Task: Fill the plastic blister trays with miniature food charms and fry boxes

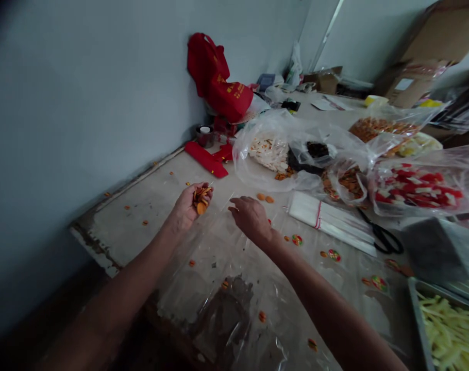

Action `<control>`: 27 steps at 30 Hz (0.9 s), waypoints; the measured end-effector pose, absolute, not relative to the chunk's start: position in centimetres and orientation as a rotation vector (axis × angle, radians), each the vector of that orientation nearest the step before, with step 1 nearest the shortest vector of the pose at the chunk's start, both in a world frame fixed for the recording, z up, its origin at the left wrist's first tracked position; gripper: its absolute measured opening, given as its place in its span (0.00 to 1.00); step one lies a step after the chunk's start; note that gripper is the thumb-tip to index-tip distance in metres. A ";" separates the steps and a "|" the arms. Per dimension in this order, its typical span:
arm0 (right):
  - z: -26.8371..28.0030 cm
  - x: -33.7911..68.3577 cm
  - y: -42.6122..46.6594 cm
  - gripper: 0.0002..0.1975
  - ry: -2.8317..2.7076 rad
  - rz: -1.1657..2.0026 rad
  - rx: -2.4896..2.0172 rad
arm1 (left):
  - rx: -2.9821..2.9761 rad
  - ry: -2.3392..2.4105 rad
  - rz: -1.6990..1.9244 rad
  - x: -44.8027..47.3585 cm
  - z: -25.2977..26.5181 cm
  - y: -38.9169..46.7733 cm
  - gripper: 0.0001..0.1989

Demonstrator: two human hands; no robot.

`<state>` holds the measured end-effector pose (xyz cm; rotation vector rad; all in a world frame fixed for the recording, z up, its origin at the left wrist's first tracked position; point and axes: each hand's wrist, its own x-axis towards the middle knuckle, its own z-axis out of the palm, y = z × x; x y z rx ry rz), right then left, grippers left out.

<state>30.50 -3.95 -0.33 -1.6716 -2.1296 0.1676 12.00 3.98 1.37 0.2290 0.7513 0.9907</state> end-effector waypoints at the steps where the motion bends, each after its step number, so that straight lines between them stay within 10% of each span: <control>1: 0.2 29.4 -4.1 0.12 -2.026 0.258 -1.588 | 0.208 0.758 1.016 12.3 1.2 4.0 0.04; 13: -2.2 26.2 -0.8 0.09 -1.380 1.067 -1.408 | 0.134 0.756 1.126 11.1 -0.1 5.9 0.06; 27: -3.1 26.7 8.3 0.04 -1.912 0.525 -2.027 | 0.190 0.665 1.042 5.1 -1.1 6.6 0.15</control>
